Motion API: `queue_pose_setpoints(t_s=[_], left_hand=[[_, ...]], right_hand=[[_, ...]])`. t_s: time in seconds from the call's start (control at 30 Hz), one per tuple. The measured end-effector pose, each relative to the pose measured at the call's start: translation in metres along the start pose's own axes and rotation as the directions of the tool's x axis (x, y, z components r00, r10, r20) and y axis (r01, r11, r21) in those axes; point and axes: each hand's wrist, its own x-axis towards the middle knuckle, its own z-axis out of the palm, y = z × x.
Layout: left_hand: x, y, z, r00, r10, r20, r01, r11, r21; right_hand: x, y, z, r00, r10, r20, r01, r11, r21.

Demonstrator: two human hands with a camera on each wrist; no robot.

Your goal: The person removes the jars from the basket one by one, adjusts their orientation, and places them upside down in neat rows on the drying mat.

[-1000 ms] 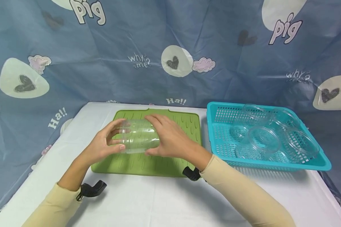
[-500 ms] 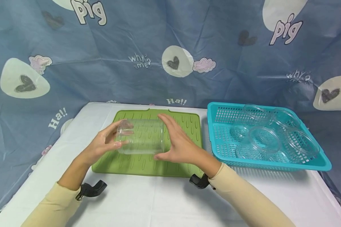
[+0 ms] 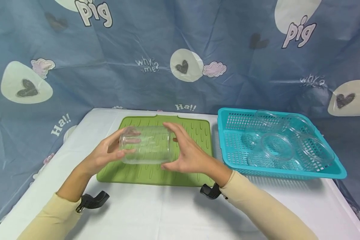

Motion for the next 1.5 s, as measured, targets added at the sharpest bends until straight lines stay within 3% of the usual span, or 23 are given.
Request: queue_pose_setpoints(t_s=[0.27,0.33,0.4,0.53,0.63,0.73,0.87,1.0,1.1,1.23,1.4,1.5], left_hand=[[-0.002,0.002,-0.003,1.0,0.007,-0.006,-0.007,1.0,0.012],[-0.004,0.004,-0.002,1.0,-0.007,-0.015,0.008,0.997,0.078],[-0.008,0.005,-0.001,0.999,-0.018,-0.034,0.024,0.98,0.2],[-0.02,0.006,0.0,0.997,-0.021,-0.08,0.056,0.886,0.46],[-0.03,0.004,-0.001,0.994,-0.011,-0.105,0.071,0.808,0.585],[-0.04,0.001,-0.004,0.989,-0.03,-0.145,0.125,0.698,0.705],[-0.051,-0.007,-0.013,0.973,-0.1,-0.208,0.228,0.542,0.809],[-0.06,-0.017,-0.021,0.961,-0.159,-0.225,0.273,0.448,0.851],[-0.064,-0.024,-0.024,0.955,-0.193,-0.227,0.289,0.413,0.864],[-0.067,-0.032,-0.026,0.954,-0.205,-0.221,0.287,0.393,0.874],[-0.068,-0.039,-0.026,0.963,-0.196,-0.183,0.244,0.36,0.9],[-0.07,-0.042,-0.025,0.958,-0.231,-0.168,0.242,0.343,0.908]], right_hand=[[0.005,-0.003,-0.001,1.0,-0.025,0.009,0.025,0.999,-0.023],[0.006,-0.003,-0.002,0.999,-0.039,0.011,0.04,0.999,-0.029],[0.007,-0.004,-0.004,0.998,-0.058,0.016,0.058,0.998,-0.03],[0.008,-0.007,-0.012,0.996,-0.086,0.029,0.087,0.995,-0.039],[0.01,-0.009,-0.02,0.994,-0.101,0.031,0.103,0.992,-0.067],[0.013,-0.011,-0.029,0.993,-0.11,0.037,0.114,0.987,-0.117],[0.016,-0.014,-0.042,0.993,-0.104,0.058,0.114,0.971,-0.21],[0.023,-0.017,-0.052,0.991,-0.099,0.094,0.123,0.945,-0.304],[0.029,-0.021,-0.059,0.988,-0.098,0.118,0.133,0.931,-0.34],[0.034,-0.025,-0.066,0.987,-0.096,0.132,0.139,0.918,-0.371],[0.036,-0.027,-0.071,0.984,-0.096,0.148,0.147,0.91,-0.388],[0.036,-0.028,-0.074,0.979,-0.105,0.173,0.165,0.907,-0.387]])
